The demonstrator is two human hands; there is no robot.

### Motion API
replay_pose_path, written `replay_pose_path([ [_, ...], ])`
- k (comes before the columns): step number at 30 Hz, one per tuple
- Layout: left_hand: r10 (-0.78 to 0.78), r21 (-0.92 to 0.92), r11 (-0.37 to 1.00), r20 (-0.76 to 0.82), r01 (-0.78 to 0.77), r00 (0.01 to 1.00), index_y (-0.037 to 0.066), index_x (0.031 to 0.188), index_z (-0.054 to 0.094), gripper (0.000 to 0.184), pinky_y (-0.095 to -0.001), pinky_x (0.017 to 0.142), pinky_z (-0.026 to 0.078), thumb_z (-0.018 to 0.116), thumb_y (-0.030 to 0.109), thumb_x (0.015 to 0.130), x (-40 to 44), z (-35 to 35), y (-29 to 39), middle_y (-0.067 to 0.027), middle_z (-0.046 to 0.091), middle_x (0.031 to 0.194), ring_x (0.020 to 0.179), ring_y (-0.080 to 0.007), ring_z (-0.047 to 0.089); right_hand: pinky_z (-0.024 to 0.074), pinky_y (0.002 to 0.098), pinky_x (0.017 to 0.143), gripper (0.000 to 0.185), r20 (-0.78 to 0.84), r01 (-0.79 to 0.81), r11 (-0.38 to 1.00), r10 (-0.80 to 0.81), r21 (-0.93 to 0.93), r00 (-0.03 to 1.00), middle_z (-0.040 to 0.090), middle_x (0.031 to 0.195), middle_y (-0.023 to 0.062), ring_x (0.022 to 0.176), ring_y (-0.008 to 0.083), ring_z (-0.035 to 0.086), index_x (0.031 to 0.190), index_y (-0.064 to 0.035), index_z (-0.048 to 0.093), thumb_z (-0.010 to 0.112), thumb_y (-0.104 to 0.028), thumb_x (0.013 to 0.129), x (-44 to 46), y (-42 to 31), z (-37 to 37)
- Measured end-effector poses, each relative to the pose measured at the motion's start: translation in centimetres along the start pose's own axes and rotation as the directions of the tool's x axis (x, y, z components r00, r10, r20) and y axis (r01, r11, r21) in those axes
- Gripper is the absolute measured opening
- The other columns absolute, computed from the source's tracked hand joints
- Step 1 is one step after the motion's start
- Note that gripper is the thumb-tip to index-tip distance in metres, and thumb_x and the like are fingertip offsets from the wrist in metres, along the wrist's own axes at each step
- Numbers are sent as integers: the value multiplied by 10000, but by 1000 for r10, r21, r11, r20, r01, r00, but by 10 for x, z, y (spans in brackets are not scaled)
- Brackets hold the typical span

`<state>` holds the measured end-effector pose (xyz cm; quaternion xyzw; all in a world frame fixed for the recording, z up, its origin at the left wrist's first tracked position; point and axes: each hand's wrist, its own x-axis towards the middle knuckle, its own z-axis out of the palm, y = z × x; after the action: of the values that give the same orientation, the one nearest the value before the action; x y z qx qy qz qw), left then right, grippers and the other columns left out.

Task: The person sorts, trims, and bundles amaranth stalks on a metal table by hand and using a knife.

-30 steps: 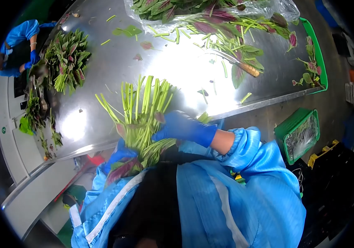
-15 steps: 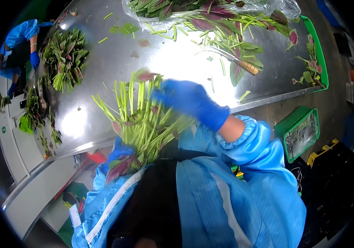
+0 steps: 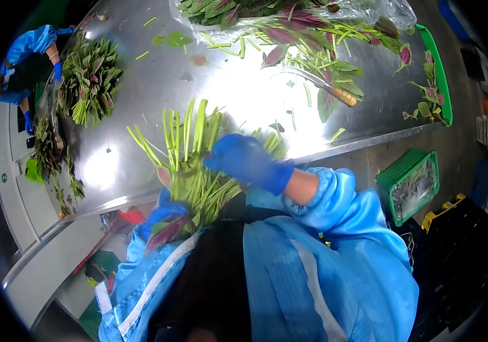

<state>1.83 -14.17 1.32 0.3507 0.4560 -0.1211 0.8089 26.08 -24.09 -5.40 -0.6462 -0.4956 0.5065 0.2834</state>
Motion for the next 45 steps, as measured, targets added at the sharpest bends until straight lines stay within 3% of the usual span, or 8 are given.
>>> replay_pose_path([
  [15,90,-79,993,8,-89,996,57,1485,189,844,-305,958,451,572,-108,751,-5,10,-1,-142,387,1434,1269,-248,458,492,295,773,89,-365,211,858,-30,469,931,670,936,73,846,150,624,891,-10,693,674,-24,805,17,70,-16],
  [20,44,-23,999,26,-44,999,48,1479,207,844,-313,980,432,593,-119,747,1,0,-7,-142,412,1418,1283,-247,442,479,371,830,400,-643,140,790,-575,-597,506,586,1058,120,993,290,564,1143,-57,562,728,-143,789,8,19,-57],
  [26,120,-34,993,156,-116,981,17,1451,278,821,-345,1041,372,652,-107,731,9,9,-3,-136,436,1401,1284,-244,437,437,427,841,274,-308,-133,721,-117,-680,944,608,837,94,872,285,590,890,-87,643,758,-258,709,25,19,-44],
  [28,133,30,989,202,-142,970,18,1451,275,835,-350,1048,365,669,-101,724,10,16,2,-131,436,1400,1279,-244,440,434,433,875,319,-588,293,826,-553,-482,591,600,880,123,966,335,565,909,-47,629,764,-263,718,25,-11,-54],
  [33,145,207,960,217,-191,965,32,1401,358,829,-357,1060,353,759,-68,683,14,26,17,-110,484,1351,1253,-223,457,422,432,933,392,220,351,916,-307,-196,926,643,935,127,978,270,598,863,-16,659,635,-408,855,42,-42,-4],
  [36,111,226,961,206,-158,972,26,1399,360,849,-348,1051,362,786,-51,668,15,17,9,-106,488,1345,1249,-216,458,438,408,930,332,26,11,847,-30,532,999,665,921,105,957,234,616,867,-15,677,627,-343,870,61,-16,-45],
  [39,187,199,952,217,-231,958,25,1394,371,853,-336,1045,365,798,-45,659,16,15,3,-101,496,1339,1245,-210,457,439,397,951,365,-602,263,929,-369,-260,708,598,1138,160,1056,297,567,1157,-53,599,675,-161,817,64,10,-90],
  [45,120,97,985,211,-143,970,23,1391,374,868,-347,1057,352,820,-19,648,21,24,8,-100,496,1339,1248,-218,453,305,436,1103,418,47,750,490,-823,-445,566,500,1284,117,1239,282,435,1248,-117,532,613,-132,838,52,-41,-7],
])
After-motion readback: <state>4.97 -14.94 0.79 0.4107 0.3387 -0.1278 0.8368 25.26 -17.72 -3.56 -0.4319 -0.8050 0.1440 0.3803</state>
